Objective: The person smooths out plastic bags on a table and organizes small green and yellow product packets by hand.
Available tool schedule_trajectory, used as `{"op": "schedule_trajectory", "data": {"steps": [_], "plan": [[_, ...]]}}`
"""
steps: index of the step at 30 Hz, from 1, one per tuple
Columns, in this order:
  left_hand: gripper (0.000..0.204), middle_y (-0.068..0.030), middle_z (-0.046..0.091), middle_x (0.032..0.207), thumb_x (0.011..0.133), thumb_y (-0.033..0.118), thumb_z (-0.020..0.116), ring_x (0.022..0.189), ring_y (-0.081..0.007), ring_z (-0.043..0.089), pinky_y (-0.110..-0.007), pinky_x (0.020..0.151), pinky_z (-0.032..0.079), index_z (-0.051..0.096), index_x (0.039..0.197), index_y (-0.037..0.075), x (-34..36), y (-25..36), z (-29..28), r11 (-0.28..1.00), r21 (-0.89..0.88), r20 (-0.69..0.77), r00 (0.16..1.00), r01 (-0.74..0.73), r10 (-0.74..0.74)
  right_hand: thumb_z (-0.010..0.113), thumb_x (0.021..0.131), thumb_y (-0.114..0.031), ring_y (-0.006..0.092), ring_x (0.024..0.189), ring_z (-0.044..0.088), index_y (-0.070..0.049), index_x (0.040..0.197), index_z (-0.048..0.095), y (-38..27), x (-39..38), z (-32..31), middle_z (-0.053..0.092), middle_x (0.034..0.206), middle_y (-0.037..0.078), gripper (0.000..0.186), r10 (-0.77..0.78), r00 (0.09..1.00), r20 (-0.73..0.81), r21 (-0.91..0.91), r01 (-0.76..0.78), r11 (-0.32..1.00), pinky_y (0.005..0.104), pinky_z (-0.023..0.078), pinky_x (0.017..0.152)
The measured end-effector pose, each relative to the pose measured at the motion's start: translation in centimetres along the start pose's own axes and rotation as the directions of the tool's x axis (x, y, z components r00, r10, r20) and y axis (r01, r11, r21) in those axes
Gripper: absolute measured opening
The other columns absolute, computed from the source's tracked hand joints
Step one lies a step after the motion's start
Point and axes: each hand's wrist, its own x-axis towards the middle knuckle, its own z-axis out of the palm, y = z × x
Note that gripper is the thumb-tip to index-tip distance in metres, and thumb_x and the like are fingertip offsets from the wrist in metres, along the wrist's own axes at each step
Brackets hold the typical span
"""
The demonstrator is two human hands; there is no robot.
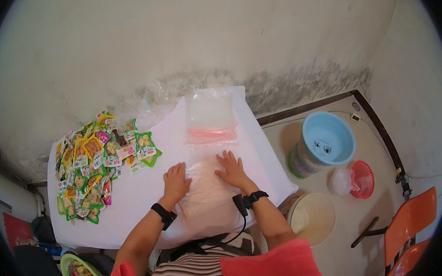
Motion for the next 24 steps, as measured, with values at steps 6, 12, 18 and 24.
{"op": "schedule_trajectory", "data": {"steps": [6, 12, 18, 24], "plan": [[0.052, -0.0133, 0.055, 0.108, 0.065, 0.031, 0.074, 0.106, -0.0305, 0.05, -0.045, 0.081, 0.043, 0.053, 0.105, 0.006, 2.5, 0.9, -3.9, 0.988, 0.128, 0.296, 0.948, 0.085, -0.12, 0.068, 0.073, -0.016, 0.0332, 0.11, 0.046, -0.005, 0.119, 0.05, 2.1, 1.6, -2.7, 0.051, 0.116, 0.017, 0.051, 0.222, 0.928, -0.298, 0.329, -0.118, 0.937, 0.0388, 0.04, 0.091], [0.043, -0.0121, 0.061, 0.096, 0.064, 0.032, 0.072, 0.093, -0.031, 0.057, -0.042, 0.077, 0.047, 0.058, 0.097, 0.008, 2.5, -0.7, -2.9, 0.992, 0.003, 0.438, 0.891, 0.129, -0.117, 0.07, 0.069, -0.018, 0.0352, 0.129, 0.028, -0.009, 0.132, 0.039, 0.9, 6.1, -5.5, 0.036, 0.136, 0.017, 0.07, 0.007, 0.985, -0.172, -0.136, -0.031, 0.99, 0.0533, 0.028, 0.101], [0.026, -0.0148, 0.062, 0.088, 0.07, 0.028, 0.067, 0.086, -0.0318, 0.059, -0.041, 0.071, 0.048, 0.061, 0.08, 0.005, 0.1, -1.7, -3.3, 0.987, -0.135, 0.409, 0.912, 0.091, -0.028, 0.057, 0.077, -0.012, 0.0333, 0.133, 0.022, -0.014, 0.138, 0.03, 1.5, 11.1, -3.1, 0.03, 0.142, 0.014, 0.067, -0.046, 0.998, 0.049, -0.324, 0.06, 0.944, 0.0583, 0.02, 0.103], [0.027, -0.0144, 0.062, 0.084, 0.072, 0.018, 0.067, 0.077, -0.0298, 0.061, -0.038, 0.066, 0.048, 0.059, 0.093, 0.003, -5.0, -6.6, -5.1, 0.899, -0.343, 0.341, 0.928, 0.273, -0.152, 0.049, 0.078, -0.006, 0.0298, 0.12, 0.04, -0.01, 0.133, 0.039, 1.8, 12.7, -2.3, 0.044, 0.13, 0.012, 0.056, -0.053, 0.992, 0.118, -0.249, 0.082, 0.965, 0.0587, 0.023, 0.101]]}}
